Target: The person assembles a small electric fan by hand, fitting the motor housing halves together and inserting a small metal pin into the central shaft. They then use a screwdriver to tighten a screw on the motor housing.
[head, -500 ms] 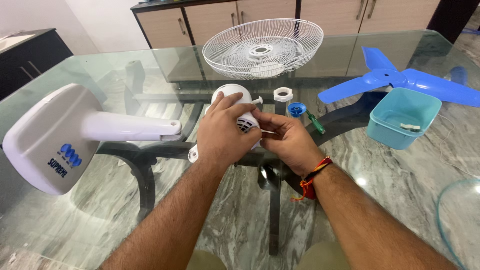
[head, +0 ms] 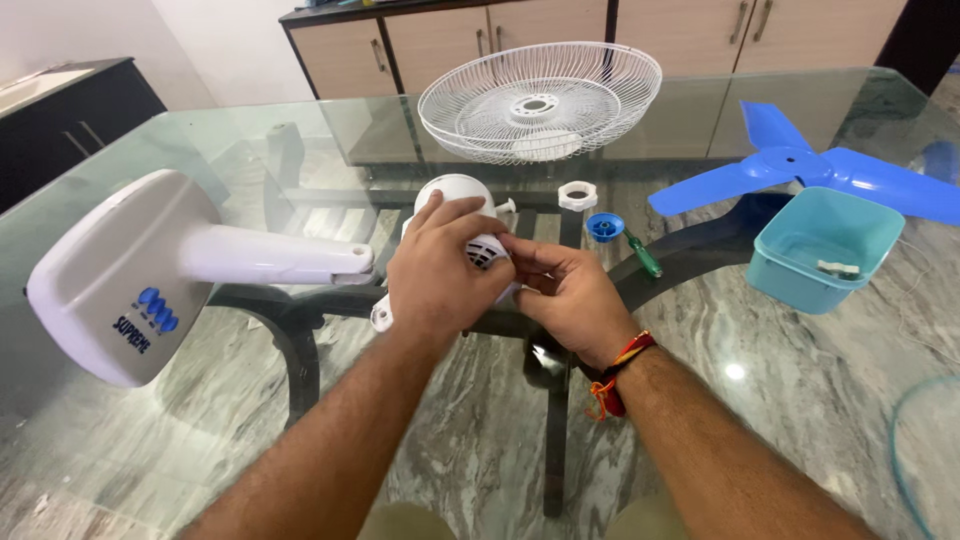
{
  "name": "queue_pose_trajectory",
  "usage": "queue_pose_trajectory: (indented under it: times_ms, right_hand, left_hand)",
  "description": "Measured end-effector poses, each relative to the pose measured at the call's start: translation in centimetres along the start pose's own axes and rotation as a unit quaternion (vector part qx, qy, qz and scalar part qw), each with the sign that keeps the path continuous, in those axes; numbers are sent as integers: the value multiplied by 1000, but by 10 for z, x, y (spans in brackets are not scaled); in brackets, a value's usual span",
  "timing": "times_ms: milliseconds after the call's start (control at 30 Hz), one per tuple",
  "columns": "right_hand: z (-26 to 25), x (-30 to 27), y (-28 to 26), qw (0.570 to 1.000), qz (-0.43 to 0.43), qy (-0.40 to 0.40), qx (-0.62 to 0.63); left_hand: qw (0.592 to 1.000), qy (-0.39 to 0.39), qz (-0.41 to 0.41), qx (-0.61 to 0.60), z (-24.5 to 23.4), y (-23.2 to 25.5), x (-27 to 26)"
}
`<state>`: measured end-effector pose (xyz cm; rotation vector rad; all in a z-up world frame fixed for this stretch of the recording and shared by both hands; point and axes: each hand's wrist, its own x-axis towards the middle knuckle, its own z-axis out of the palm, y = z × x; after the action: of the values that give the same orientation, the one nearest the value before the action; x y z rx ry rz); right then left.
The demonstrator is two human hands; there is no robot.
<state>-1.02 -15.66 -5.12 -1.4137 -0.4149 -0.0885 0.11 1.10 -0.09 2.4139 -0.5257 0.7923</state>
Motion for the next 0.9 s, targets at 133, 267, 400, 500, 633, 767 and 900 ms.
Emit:
queue_pose_trajectory:
  times_ms: [133, 267, 400, 500, 633, 767, 900]
  right_hand:
    - [10, 0, -2, 997, 21, 45, -57]
    - [15, -4, -7, 987, -11, 52, -151]
    - [20, -7, -17, 946, -126, 36, -297]
    - [31, -5, -21, 938, -155, 41, -308]
    - [41, 13, -26, 901, -184, 13, -392]
    - [36, 42, -32, 891, -145, -7, -430]
    - [21, 49, -33, 942, -70, -50, -325]
  left_hand:
    - [987, -114, -21, -110, -16, -25, 4]
    - [955, -124, -29, -268, -37, -70, -5]
    - [857, -101, -243, -443, -37, -99, -34]
    - [870, -115, -295, -378, -27, -109, -52]
    - [854, -75, -176, -483, -11, -110, -46]
    - [889, -37, -191, -415, -11, -95, -43]
    - [889, 53, -145, -432, -8, -74, -44]
